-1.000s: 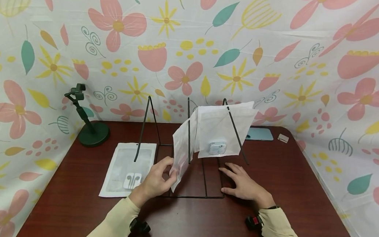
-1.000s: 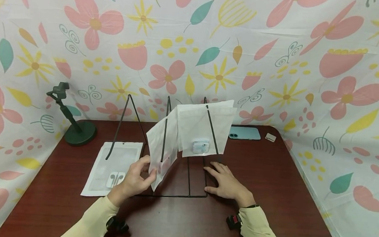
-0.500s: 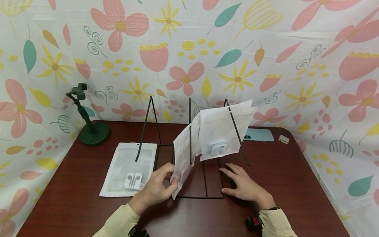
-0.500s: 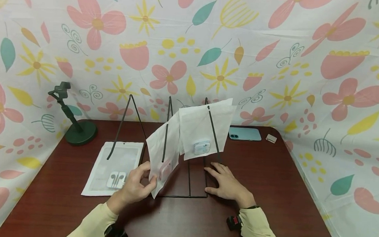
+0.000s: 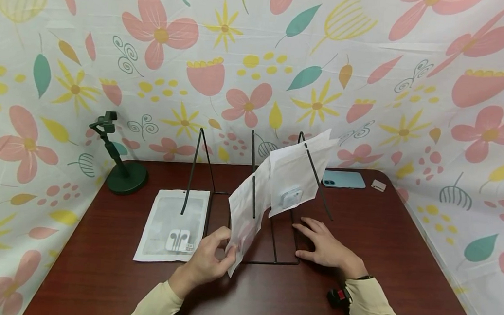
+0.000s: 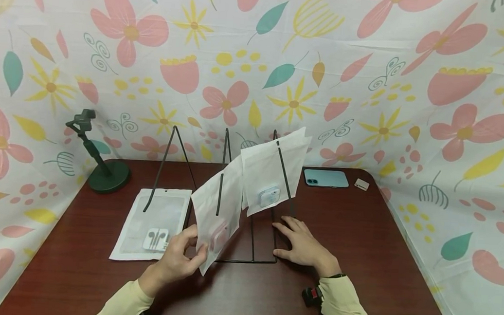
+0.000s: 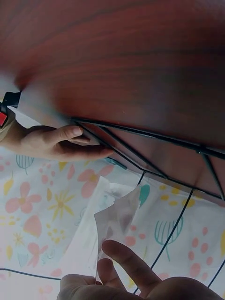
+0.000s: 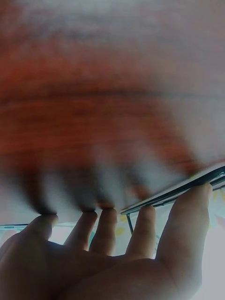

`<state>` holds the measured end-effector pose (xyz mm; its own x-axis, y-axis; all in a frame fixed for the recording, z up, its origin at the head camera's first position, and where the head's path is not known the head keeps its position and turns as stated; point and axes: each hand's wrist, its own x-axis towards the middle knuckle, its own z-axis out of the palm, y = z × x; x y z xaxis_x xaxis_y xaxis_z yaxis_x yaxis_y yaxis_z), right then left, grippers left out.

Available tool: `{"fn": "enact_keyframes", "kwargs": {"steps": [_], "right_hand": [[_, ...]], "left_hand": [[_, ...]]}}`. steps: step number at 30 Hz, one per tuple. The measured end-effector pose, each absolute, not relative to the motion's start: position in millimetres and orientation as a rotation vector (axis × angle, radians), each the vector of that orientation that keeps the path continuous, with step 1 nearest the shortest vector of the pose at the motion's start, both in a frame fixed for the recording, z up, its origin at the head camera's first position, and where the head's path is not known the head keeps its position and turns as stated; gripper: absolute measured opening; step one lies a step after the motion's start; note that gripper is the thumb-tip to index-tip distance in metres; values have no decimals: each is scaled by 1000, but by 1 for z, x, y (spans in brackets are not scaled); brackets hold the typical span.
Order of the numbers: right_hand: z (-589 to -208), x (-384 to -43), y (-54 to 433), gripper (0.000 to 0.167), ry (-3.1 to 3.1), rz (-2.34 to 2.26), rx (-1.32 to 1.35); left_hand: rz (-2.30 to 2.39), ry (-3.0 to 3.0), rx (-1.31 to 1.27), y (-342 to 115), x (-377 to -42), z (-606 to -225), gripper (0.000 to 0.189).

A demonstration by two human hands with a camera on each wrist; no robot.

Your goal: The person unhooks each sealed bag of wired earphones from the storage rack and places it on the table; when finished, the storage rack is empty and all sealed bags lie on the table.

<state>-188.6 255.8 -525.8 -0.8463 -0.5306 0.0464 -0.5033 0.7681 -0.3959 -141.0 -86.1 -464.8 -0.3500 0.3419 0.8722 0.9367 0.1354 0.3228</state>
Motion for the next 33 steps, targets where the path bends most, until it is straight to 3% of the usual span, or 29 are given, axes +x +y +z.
{"fn": "enact_keyframes", "kwargs": {"steps": [13,33], "right_hand": [[-525,-188,255,70,2886,-621,-851],[-527,-189,257,71,2885,-643,-845]], "left_hand": [[-1123,-1740,-1273,-92,-136,-486,10],[-1097,-1649,-1357,-91,-112,-468,5]]}}
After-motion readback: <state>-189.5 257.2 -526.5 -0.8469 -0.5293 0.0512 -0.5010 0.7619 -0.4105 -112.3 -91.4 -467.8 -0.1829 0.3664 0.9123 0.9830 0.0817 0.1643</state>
